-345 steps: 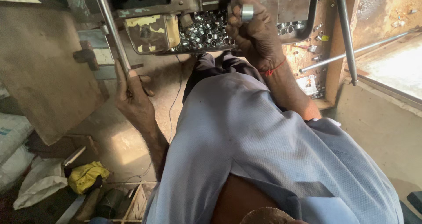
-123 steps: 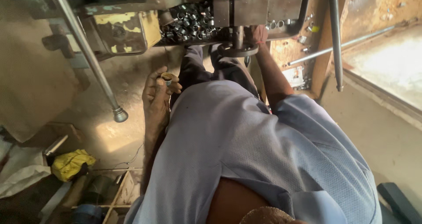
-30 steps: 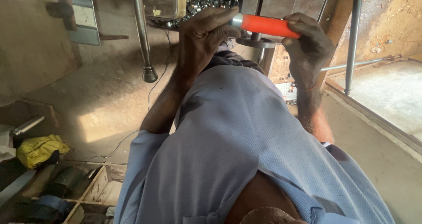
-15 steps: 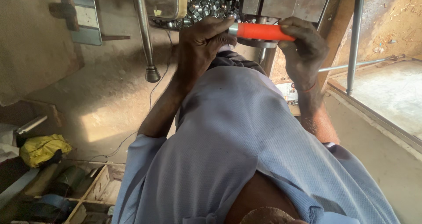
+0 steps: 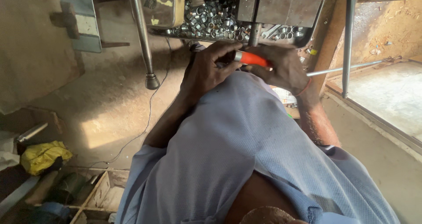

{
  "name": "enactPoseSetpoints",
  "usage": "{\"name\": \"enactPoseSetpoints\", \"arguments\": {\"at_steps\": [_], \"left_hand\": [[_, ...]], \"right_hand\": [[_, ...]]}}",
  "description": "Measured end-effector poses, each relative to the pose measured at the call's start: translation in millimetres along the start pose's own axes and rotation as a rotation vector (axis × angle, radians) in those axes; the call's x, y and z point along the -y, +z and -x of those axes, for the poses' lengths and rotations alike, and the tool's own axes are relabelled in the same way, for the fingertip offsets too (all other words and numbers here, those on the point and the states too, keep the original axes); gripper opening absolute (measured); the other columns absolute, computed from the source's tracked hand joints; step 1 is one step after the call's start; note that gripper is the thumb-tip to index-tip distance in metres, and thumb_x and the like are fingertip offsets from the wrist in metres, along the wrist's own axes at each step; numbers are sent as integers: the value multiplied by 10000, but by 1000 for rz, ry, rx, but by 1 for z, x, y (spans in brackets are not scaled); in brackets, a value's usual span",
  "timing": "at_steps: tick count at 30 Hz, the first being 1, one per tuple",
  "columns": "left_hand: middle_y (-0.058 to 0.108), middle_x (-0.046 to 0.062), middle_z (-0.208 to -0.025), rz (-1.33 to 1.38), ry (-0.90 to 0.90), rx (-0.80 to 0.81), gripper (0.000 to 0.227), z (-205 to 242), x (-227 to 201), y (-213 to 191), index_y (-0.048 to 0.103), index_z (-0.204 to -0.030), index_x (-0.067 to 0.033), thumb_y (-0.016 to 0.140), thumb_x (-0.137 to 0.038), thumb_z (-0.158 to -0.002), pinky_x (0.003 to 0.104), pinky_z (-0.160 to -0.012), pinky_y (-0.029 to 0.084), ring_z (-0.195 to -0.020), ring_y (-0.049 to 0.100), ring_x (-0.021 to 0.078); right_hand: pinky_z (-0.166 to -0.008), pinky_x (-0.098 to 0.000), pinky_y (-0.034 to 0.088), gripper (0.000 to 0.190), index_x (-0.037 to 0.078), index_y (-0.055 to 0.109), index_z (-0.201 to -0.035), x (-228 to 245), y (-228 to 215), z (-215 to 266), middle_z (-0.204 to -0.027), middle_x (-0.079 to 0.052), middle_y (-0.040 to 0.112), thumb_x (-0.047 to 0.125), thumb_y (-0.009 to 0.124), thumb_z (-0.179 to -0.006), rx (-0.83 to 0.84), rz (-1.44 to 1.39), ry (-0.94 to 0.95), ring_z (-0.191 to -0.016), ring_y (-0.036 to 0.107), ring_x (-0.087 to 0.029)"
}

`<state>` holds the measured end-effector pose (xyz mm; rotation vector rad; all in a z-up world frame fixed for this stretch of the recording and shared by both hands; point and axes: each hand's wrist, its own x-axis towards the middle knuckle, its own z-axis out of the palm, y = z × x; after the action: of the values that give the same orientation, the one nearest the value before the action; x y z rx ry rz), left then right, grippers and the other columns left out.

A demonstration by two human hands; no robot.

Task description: The person operates a manual press machine by repeatedly pulling a lever to stamp small metal rings. They use pliers to retrieve and place the rings into the machine's hopper. The person also adjusts a knob on the machine during the process.

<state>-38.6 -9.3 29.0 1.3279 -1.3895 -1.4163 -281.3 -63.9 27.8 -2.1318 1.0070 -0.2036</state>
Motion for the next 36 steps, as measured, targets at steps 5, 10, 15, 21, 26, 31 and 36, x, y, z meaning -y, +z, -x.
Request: {"name": "enactPoseSetpoints", "arguments": {"at_steps": [5,10,15,21,26,31,36], "left_hand": [[707,148,-1269,-124,-32,68,418,-6,-4,1,686,-1296,-38,792,-202,-926,321,-944,598,-1101,736,252],[749,149,-1204,-138,-101,115,400,-8,-2,2,719,-1236,-42,784,-273,-916,324,-912,595,-1069,748,246],[778,136,-1132,-87,-96,163,385,-8,7,1,756,-1164,-46,809,-305,-885,309,-862,602,-970,777,215],[786,141,-1116,-12,-49,159,372,-8,23,9,776,-1125,-31,852,-276,-856,306,-883,606,-985,778,208],[800,124,-1071,36,-101,126,373,-5,29,10,780,-1113,-39,867,-276,-839,281,-860,616,-945,785,180],[799,118,-1069,50,-74,114,367,-5,28,9,774,-1126,-35,872,-249,-844,270,-860,613,-944,781,163],[808,103,-1066,205,-194,195,339,-9,30,8,782,-1119,-41,859,-223,-843,263,-860,620,-938,772,150]], "right_hand": [[-684,-350,588,355,-8,680,-1265,5,14,2,-993,-162,728,154,666,-949,-77,-64,-104,-766,692,-247],[-674,-358,580,368,-15,685,-1242,-2,20,5,-978,-164,728,223,704,-962,-64,21,-128,-760,693,-253],[-595,-361,555,376,31,711,-1244,-17,25,12,-872,-118,703,317,699,-1000,44,166,-173,-666,664,-222],[-681,-356,563,415,67,699,-1263,-20,19,19,-904,-77,688,390,679,-1003,-21,285,-272,-762,683,-219],[-691,-353,564,421,120,697,-1315,-19,23,20,-939,-63,702,405,665,-1007,-21,258,-219,-776,681,-221],[-695,-352,569,454,121,684,-1348,-15,25,21,-929,-63,699,428,635,-1017,3,289,-174,-792,687,-224],[-599,-354,547,472,124,687,-1336,-18,22,20,-911,-77,715,456,628,-1006,67,219,-128,-704,682,-216]]}}
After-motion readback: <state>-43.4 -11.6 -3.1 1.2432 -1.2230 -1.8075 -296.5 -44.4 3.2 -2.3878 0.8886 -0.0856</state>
